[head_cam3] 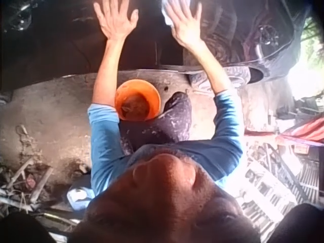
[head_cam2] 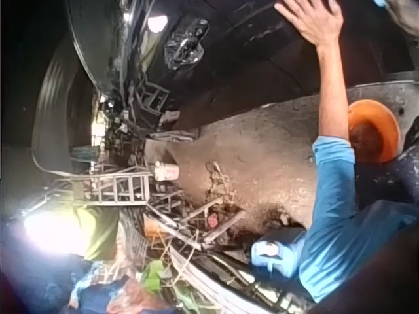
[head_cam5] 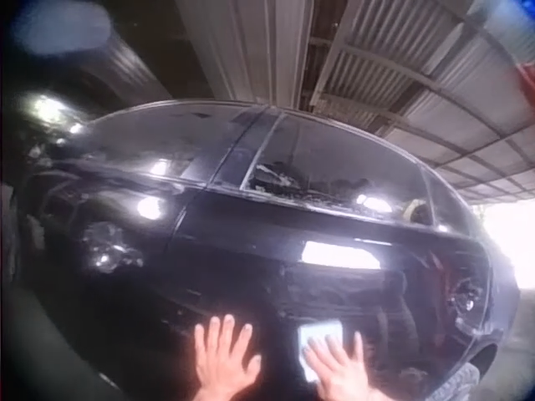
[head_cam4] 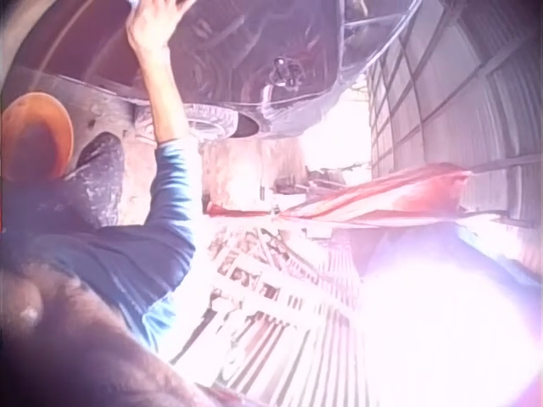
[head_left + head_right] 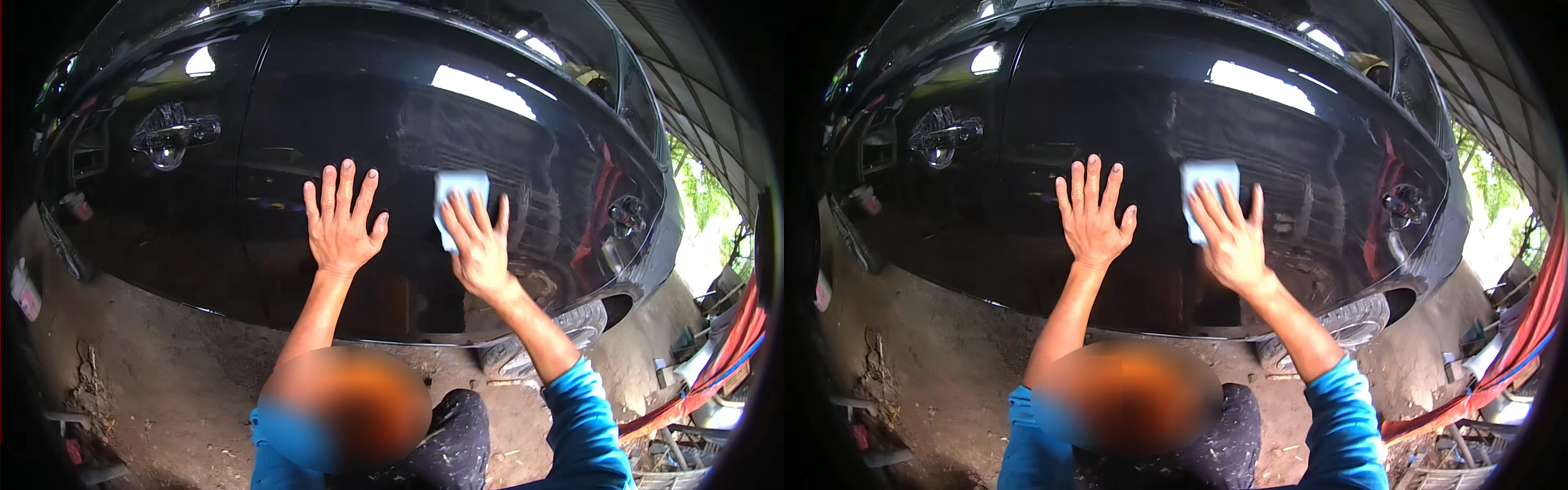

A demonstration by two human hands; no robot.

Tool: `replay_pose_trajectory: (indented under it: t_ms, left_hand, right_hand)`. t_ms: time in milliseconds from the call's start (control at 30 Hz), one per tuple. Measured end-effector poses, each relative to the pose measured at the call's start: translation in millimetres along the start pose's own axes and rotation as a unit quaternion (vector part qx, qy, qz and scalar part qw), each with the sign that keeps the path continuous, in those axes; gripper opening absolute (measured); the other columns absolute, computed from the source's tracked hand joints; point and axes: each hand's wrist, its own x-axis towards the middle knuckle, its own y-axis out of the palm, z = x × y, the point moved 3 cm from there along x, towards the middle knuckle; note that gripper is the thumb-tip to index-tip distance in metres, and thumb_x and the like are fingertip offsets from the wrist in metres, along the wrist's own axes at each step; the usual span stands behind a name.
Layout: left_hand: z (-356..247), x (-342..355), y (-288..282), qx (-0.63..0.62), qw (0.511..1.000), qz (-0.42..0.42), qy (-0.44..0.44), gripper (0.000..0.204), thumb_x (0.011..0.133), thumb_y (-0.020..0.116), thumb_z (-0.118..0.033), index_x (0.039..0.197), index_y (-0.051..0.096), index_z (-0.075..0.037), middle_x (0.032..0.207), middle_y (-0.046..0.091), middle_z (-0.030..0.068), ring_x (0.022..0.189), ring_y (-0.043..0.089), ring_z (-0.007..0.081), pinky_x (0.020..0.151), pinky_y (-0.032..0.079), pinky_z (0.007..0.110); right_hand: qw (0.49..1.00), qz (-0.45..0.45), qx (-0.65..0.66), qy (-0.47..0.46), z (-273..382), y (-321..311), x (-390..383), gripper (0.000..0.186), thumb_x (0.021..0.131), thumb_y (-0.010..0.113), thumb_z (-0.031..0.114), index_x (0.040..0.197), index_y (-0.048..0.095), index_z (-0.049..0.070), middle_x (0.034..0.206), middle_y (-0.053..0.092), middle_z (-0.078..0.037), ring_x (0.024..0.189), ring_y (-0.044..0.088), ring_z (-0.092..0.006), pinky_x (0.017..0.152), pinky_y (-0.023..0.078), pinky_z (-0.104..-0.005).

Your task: Sanding and cleaning a car door for body repair.

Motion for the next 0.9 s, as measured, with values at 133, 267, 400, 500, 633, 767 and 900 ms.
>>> replay_pose_trajectory:
  t_ms: [133, 267, 400, 500, 633, 767, 900]
  left_hand:
    - [4, -5, 4, -0.019, 1.0, 0.016, -0.016, 0.065, 0.096, 0.048, -0.045, 0.15, 0.042, -0.01, 0.159, 0.033, 0.0163, 0.149, 0.026, 0.0365, 0.12, 0.015, 0.057]
    - [18, -12, 1, 0.001, 0.998, -0.011, -0.061, 0.067, 0.099, 0.043, -0.048, 0.15, 0.041, -0.005, 0.159, 0.032, 0.0193, 0.148, 0.026, 0.04, 0.12, 0.015, 0.057]
    - [8, -7, -1, 0.008, 0.997, -0.009, -0.078, 0.068, 0.099, 0.041, -0.049, 0.153, 0.036, -0.009, 0.16, 0.029, 0.0179, 0.149, 0.023, 0.0402, 0.12, 0.015, 0.059]
    - [10, -10, -1, 0.005, 0.997, -0.011, -0.076, 0.067, 0.099, 0.04, -0.048, 0.151, 0.039, -0.005, 0.159, 0.032, 0.0186, 0.148, 0.025, 0.0398, 0.12, 0.015, 0.058]
    - [13, -10, 0, -0.017, 0.997, -0.003, -0.07, 0.07, 0.098, 0.043, -0.048, 0.149, 0.039, 0.001, 0.158, 0.034, 0.019, 0.148, 0.026, 0.0397, 0.12, 0.015, 0.056]
    - [28, -20, -3, 0.017, 0.997, -0.002, -0.073, 0.071, 0.099, 0.041, -0.048, 0.15, 0.037, 0.001, 0.158, 0.034, 0.0188, 0.148, 0.026, 0.0394, 0.121, 0.014, 0.056]
    - [6, -10, 2, 0.023, 0.997, -0.004, -0.08, 0.072, 0.099, 0.037, -0.05, 0.15, 0.038, 0.001, 0.158, 0.033, 0.0189, 0.148, 0.026, 0.0396, 0.121, 0.014, 0.056]
  right_hand:
    - [0.993, -0.107, 0.01, -0.056, 39, -27, 157, 0.072, 0.076, 0.066, 0.011, 0.144, 0.046, 0.005, 0.154, 0.041, -0.012, 0.144, 0.035, -0.0352, 0.113, 0.018, -0.0683]
    - [0.993, -0.092, 0.005, -0.074, 41, -25, 143, 0.066, 0.074, 0.068, 0.012, 0.139, 0.052, 0.007, 0.149, 0.047, -0.01, 0.142, 0.039, -0.0297, 0.113, 0.022, -0.0661]
    - [0.999, -0.023, -0.019, -0.017, 3, -7, 20, 0.074, 0.068, 0.064, 0.004, 0.141, 0.053, 0.007, 0.151, 0.048, -0.011, 0.144, 0.038, -0.0316, 0.114, 0.01, -0.0694]
    - [0.996, -0.076, -0.012, -0.051, 35, -20, 107, 0.069, 0.071, 0.065, 0.008, 0.139, 0.053, 0.005, 0.149, 0.049, -0.011, 0.142, 0.039, -0.0312, 0.113, 0.018, -0.0673]
    - [0.99, -0.105, 0.0, -0.097, 61, -12, 178, 0.071, 0.075, 0.066, 0.012, 0.143, 0.047, 0.004, 0.154, 0.042, -0.012, 0.144, 0.036, -0.0332, 0.113, 0.02, -0.0668]
    - [0.999, -0.027, -0.03, -0.034, 20, -10, 58, 0.07, 0.07, 0.064, 0.01, 0.14, 0.053, 0.003, 0.15, 0.048, -0.012, 0.143, 0.039, -0.0321, 0.115, 0.014, -0.0661]
    - [0.999, -0.043, -0.016, 0.0, 11, -14, 49, 0.076, 0.067, 0.062, 0.008, 0.141, 0.05, -0.002, 0.151, 0.045, -0.02, 0.145, 0.034, -0.0406, 0.115, 0.01, -0.0667]
